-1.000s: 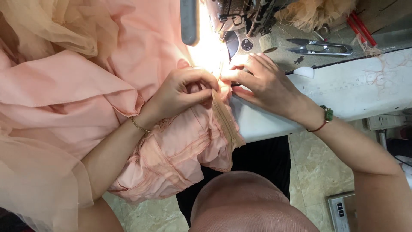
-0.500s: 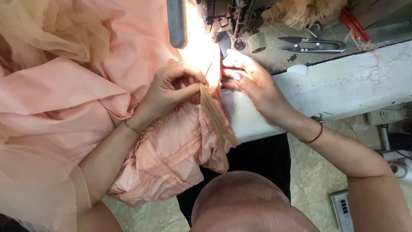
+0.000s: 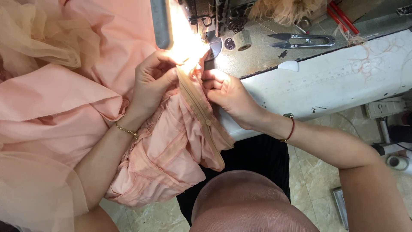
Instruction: Sewing a zipper onto a peach-colored garment using an industrial sewing machine.
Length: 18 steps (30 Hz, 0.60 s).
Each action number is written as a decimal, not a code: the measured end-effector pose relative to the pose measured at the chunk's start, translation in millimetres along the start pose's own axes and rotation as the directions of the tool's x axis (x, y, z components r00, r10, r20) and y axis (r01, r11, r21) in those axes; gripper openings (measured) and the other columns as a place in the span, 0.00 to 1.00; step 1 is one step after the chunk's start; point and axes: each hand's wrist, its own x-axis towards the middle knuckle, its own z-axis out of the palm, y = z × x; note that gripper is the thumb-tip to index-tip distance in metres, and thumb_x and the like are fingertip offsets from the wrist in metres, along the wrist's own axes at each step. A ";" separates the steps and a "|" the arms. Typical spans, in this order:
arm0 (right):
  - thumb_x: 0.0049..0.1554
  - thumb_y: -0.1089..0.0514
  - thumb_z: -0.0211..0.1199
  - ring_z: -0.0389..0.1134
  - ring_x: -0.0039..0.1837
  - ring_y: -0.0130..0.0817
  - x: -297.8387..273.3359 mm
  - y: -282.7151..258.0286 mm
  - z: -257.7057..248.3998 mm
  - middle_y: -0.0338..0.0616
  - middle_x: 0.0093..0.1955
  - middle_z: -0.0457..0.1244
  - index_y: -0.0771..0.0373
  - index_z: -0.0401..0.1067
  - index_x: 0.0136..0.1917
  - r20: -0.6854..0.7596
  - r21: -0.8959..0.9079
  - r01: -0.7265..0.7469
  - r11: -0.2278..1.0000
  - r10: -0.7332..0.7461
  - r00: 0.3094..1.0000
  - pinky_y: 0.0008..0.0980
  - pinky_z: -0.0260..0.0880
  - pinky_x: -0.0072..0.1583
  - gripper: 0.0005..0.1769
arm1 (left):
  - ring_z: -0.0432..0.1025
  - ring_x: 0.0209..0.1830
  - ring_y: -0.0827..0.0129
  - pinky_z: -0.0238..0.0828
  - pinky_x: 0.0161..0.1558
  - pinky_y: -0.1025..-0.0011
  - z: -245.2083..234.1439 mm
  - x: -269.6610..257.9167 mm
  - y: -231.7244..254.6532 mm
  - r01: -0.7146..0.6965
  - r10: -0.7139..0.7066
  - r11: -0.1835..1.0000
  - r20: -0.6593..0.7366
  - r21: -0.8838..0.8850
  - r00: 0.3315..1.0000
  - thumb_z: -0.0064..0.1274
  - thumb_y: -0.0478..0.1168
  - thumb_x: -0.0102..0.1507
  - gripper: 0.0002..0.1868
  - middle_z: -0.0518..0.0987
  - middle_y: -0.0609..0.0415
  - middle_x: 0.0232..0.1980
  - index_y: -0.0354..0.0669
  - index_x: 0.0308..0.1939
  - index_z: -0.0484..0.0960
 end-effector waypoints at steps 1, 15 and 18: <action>0.65 0.68 0.54 0.68 0.53 0.26 0.4 -3.0 1.8 0.46 0.58 0.66 0.71 0.63 0.71 0.011 -0.008 0.017 1.000 -0.017 1.000 0.27 0.70 0.55 0.21 | 0.74 0.46 0.82 0.74 0.50 0.79 -0.5 1.3 0.3 0.008 -0.009 0.999 -0.018 -0.048 1.000 0.53 0.27 0.71 0.05 0.80 0.60 0.47 0.37 0.50 0.77; 0.71 0.59 0.67 0.69 0.71 0.40 -62.3 -88.6 -182.5 0.43 0.66 0.68 0.57 0.73 0.67 0.389 -0.918 0.324 -0.230 -0.684 0.617 0.33 0.70 0.70 0.13 | 0.60 0.70 0.50 0.50 0.71 0.53 26.2 -2.4 42.8 -0.326 0.149 0.494 0.291 0.806 0.945 0.61 0.57 0.63 0.35 0.71 0.41 0.67 0.40 0.67 0.75; 0.71 0.59 0.67 0.69 0.71 0.40 -76.1 -117.5 -241.0 0.43 0.66 0.68 0.58 0.73 0.67 0.387 -0.919 0.316 -0.235 -0.684 0.619 0.34 0.70 0.70 0.13 | 0.56 0.76 0.47 0.37 0.75 0.47 22.8 -2.0 39.1 -0.407 0.150 0.323 0.379 0.854 0.913 0.56 0.64 0.65 0.35 0.71 0.48 0.72 0.44 0.67 0.77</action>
